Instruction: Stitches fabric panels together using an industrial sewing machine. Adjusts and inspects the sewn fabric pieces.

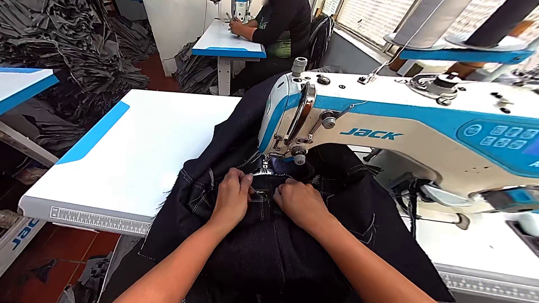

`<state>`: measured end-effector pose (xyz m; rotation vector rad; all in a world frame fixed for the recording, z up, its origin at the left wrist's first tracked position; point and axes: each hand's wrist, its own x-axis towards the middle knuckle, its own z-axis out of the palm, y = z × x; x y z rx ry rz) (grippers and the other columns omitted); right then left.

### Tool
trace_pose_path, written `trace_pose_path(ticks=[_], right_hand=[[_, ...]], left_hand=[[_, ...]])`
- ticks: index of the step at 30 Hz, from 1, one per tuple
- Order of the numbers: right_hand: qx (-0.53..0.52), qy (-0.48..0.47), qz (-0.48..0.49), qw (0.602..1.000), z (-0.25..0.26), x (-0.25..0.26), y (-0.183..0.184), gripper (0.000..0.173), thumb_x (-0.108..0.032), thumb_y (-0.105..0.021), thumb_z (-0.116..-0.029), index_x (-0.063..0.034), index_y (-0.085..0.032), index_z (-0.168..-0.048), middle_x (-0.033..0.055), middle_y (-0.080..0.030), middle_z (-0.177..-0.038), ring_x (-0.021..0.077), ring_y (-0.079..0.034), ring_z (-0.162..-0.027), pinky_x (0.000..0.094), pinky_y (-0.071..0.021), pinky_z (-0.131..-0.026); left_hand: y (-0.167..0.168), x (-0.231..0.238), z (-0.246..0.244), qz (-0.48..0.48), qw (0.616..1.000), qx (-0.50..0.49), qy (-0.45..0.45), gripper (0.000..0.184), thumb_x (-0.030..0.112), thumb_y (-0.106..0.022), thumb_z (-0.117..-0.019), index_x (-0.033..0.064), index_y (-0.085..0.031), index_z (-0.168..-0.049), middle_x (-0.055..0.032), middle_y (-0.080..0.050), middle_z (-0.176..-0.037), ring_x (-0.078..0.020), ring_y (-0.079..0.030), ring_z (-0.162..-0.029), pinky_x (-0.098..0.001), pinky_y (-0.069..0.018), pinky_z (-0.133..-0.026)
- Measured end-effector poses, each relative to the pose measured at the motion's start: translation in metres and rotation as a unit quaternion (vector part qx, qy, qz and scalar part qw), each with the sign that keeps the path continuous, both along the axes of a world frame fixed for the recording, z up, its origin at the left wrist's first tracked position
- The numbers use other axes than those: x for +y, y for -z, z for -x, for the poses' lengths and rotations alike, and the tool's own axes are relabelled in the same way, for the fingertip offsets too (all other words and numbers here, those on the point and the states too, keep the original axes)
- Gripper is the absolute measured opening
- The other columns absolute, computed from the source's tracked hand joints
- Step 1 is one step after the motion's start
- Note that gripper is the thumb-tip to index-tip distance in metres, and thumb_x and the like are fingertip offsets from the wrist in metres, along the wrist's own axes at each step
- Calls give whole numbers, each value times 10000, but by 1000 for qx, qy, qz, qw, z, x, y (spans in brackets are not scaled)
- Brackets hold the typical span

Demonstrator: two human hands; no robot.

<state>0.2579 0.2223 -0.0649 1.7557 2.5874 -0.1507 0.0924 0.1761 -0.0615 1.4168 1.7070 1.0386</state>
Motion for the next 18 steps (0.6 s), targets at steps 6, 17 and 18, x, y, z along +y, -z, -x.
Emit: trace_pose_path(ticks=[6,17,18], right_hand=[[6,13,-7,1000,-4,-9,3,314,-181,-574,-1029,15,-695,-815,203,-674,-916,386,-698,-834,526,-551,-670],[112,0,21,994,-11,0,0,351,-178,-578,-1031,-3,-637,-734,167,-637,-741,354,-670,-767,525,-504,-651],[110,5,24,994,-10,1,-1,361,-189,-573,-1035,-10,-633,-726,161,-634,-723,351,-669,-755,525,-498,-641]], left_hand=[[-2,15,-10,-45,975,196,89,372,132,-607,-1036,-49,-519,-1349,-254,-565,-1362,-397,-565,-1275,-517,-468,-1078],[-26,62,1,220,939,79,251,419,214,-701,-986,-45,-609,-1303,-224,-657,-1209,-300,-631,-1124,-508,-485,-994],[-26,61,1,231,938,40,256,367,181,-675,-999,-35,-609,-1289,-195,-665,-1174,-251,-638,-1074,-454,-502,-959]])
